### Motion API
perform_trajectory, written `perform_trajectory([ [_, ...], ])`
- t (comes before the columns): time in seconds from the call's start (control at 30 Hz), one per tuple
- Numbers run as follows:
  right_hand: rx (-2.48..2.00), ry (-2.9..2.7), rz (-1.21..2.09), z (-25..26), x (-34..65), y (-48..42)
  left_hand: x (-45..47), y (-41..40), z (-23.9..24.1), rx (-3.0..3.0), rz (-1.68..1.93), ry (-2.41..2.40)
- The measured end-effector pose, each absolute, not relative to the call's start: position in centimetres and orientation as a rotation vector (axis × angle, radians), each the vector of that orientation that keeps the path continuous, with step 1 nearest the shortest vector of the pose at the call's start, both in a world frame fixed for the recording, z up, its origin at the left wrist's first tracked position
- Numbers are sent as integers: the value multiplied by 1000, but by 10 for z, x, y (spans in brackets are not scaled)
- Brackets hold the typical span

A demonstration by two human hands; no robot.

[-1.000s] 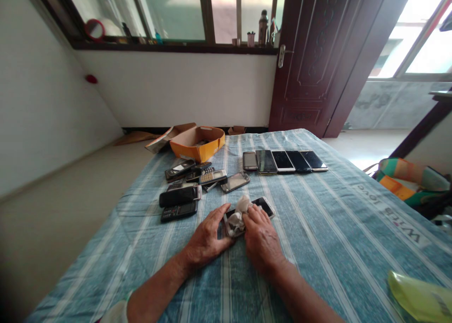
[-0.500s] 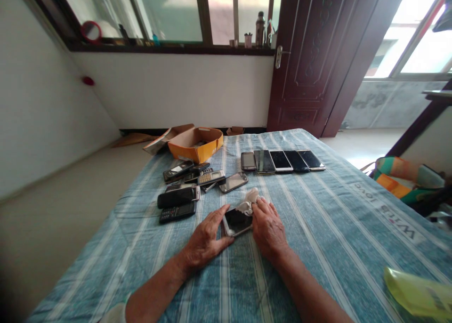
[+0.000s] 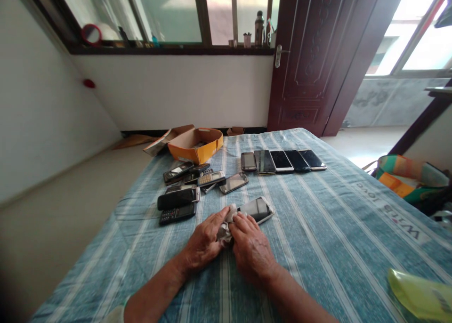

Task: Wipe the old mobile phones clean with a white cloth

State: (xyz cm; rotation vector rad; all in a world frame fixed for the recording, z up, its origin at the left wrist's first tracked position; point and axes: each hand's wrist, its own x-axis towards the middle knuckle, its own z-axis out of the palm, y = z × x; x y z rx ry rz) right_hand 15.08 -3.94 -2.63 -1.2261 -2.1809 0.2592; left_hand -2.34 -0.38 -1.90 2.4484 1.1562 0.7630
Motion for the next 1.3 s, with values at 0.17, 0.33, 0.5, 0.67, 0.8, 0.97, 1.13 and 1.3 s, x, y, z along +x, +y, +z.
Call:
perform_trajectory([
  [0.17, -1252, -2062, 59, -28, 174, -24, -24, -6, -12, 2268, 783, 1187],
  [0.33, -1056, -2092, 16, -14, 158, -34, -26, -7, -10, 2175, 880, 1141],
  [0.5, -960, -2122, -31, -7, 142, -37, -26, -9, -5, 2150, 884, 1117],
  [0.67, -1073, -2074, -133, -14, 158, -18, -21, -10, 0, 2031, 857, 1271],
  [0.8, -1147, -2015, -177, -18, 159, -7, -18, -10, 5, 1955, 884, 1259],
  [0.97, -1042, -2039, -159, -14, 137, -16, -20, -10, 4, 1998, 874, 1260],
  [1.13, -1000, -2121, -86, -8, 137, -13, -21, -8, 4, 1983, 941, 1241],
  [1.3, -1116, -2043, -157, -14, 160, 9, -18, -7, 6, 1959, 916, 1321],
])
